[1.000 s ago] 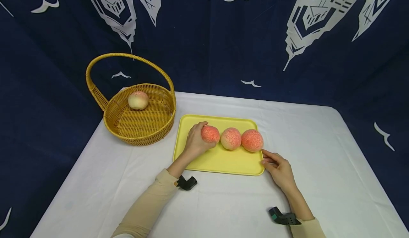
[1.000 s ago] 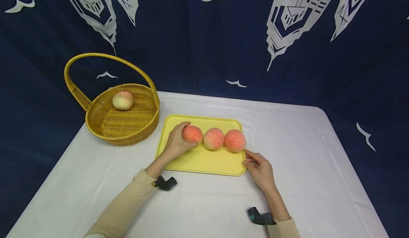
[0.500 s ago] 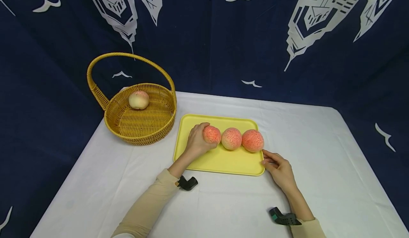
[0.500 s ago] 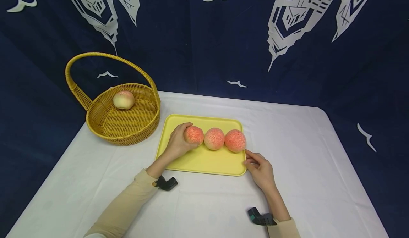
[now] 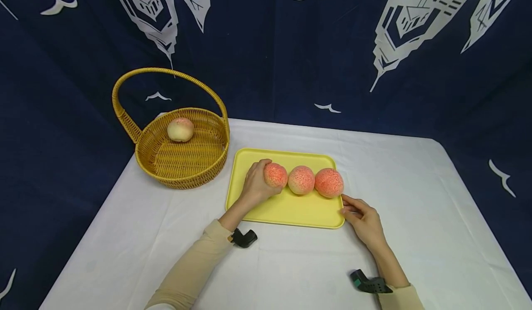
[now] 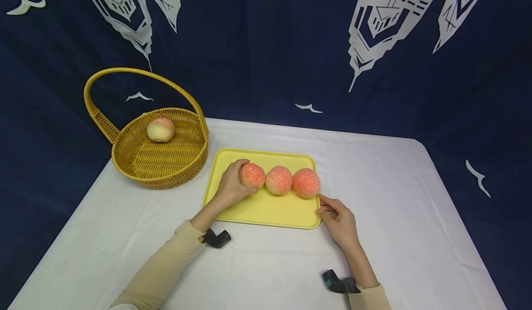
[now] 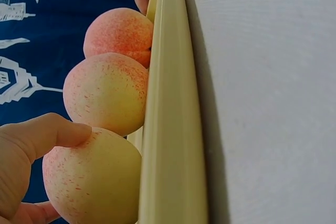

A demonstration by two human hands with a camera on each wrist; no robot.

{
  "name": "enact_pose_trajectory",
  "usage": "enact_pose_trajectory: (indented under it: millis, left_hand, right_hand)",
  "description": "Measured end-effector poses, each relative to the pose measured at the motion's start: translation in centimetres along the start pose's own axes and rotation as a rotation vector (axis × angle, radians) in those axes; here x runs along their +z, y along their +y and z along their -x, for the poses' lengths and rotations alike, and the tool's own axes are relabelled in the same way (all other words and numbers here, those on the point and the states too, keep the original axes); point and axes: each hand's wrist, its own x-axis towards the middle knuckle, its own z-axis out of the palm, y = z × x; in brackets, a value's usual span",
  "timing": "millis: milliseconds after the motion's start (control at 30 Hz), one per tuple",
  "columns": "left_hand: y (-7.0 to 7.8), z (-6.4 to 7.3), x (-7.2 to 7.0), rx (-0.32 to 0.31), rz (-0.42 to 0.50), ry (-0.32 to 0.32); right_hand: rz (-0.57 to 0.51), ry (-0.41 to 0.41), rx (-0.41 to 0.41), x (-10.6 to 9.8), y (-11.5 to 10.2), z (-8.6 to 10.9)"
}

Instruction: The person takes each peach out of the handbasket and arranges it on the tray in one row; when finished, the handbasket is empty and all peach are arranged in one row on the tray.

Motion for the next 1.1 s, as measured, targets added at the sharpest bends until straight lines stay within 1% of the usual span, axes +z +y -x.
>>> enact_pose_trajectory:
  millis: [267,500,600,700,733,800,900,1000,1100]
  left_hand:
    - [0.0,0.0,0.0,0.018,0.003,-0.007]
    - [0.1,0.0,0.0,0.010,0.001,-0.012]
    - [0.3,0.0,-0.3,-0.002,-0.008,-0.011]
    - [0.4,0.3,-0.9,-0.005,-0.013,-0.002]
    - [0.5,0.4,-1.2,-0.001,-0.014,0.003]
    - [0.7,0.7,-2.1,0.029,-0.014,0.019]
    - [0.9,1.2,-4.2,0.111,0.004,0.055]
    - [1.2,1.7,-7.1,0.195,0.028,0.110]
    - [1.5,2.2,-10.6,0.235,0.037,0.184]
  right_hand:
    - [-0.004,0.000,-0.005,-0.1,0.1,0.0]
    - [-0.002,0.005,-0.010,-0.2,0.1,0.1]
    - [-0.003,0.006,-0.005,-0.1,0.1,0.1]
    - [-0.003,0.005,0.001,-0.1,0.1,0.0]
    - [-0.004,0.003,0.004,-0.1,0.1,0.0]
    - [-0.005,0.001,0.007,-0.1,0.1,0.0]
    - [-0.009,-0.001,0.011,-0.1,0.0,0.0]
    - [-0.012,-0.003,0.014,-0.1,0.0,0.0]
    - [-0.015,-0.007,0.014,-0.1,-0.1,0.0]
